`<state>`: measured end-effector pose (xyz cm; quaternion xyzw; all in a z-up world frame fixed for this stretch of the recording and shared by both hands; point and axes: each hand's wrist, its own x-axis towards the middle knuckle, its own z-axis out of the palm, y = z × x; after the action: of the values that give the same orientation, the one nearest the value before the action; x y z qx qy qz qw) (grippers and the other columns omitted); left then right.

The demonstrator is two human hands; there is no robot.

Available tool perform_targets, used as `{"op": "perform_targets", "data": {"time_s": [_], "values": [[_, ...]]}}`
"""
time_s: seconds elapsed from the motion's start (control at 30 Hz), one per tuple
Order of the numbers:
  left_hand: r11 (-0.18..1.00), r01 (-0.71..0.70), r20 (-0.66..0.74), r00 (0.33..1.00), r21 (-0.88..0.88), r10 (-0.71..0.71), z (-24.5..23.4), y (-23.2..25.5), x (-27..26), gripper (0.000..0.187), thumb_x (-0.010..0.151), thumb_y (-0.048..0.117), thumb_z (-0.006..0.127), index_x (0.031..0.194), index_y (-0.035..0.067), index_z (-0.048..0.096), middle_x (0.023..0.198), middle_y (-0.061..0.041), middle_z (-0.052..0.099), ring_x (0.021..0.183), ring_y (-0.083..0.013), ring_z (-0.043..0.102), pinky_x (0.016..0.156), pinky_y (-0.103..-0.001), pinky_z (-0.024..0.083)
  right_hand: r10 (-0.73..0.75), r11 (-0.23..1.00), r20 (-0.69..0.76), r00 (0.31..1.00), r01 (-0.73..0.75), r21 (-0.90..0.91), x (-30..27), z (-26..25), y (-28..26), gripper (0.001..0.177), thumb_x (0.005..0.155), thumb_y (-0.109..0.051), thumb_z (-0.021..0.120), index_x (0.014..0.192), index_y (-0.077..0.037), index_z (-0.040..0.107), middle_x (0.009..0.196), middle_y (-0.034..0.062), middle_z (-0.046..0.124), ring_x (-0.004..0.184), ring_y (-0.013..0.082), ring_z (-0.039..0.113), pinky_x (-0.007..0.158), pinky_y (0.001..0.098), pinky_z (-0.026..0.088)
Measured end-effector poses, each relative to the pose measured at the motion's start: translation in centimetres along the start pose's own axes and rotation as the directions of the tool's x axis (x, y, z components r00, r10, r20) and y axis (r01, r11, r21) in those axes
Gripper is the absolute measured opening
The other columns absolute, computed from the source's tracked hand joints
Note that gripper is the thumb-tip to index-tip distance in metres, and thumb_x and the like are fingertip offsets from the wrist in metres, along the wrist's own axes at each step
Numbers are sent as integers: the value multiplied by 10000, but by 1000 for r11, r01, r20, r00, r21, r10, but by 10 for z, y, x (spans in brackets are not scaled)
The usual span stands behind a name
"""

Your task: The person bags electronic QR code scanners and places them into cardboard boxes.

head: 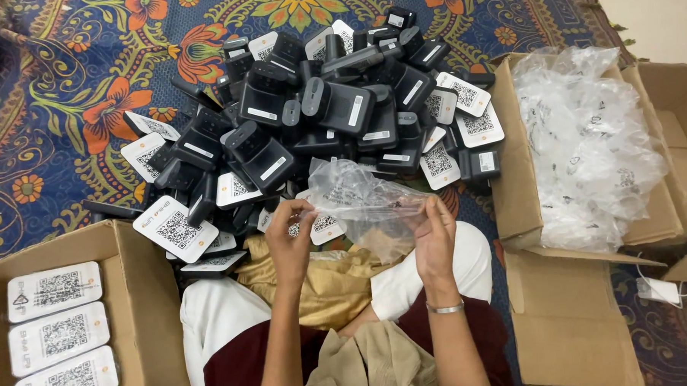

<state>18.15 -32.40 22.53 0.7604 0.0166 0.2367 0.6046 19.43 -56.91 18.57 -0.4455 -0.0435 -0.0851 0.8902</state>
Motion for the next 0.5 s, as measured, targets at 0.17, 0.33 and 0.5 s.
{"op": "perform_targets", "data": {"time_s": [0.17,0.33,0.5], "values": [[998,-59,40,997,-25,60,9,5,-5,98,886,-33,672,973,2,645,987,-58,680,936,-161,670,870,-300,535,278,960,33,960,-276,-54,-3,40,-21,315,1025,-184,510,1315,-62,531,1275,92,693,1103,197,742,984,420,606],[971,-20,143,988,-237,55,-4,8,3,294,863,91,669,1140,18,602,1204,-97,645,1181,-213,622,1048,-362,476,309,950,161,937,-299,-86,1,25,-14,571,1086,-277,475,1627,-176,323,1331,211,687,825,176,730,789,333,602],[928,286,155,955,-239,-254,-10,-8,12,584,922,449,644,1365,86,530,1364,-111,615,1295,-231,585,1052,-392,476,370,880,185,910,-279,-385,2,19,-28,642,1035,-380,437,1626,-218,245,1334,207,677,579,175,736,573,316,629]]}}
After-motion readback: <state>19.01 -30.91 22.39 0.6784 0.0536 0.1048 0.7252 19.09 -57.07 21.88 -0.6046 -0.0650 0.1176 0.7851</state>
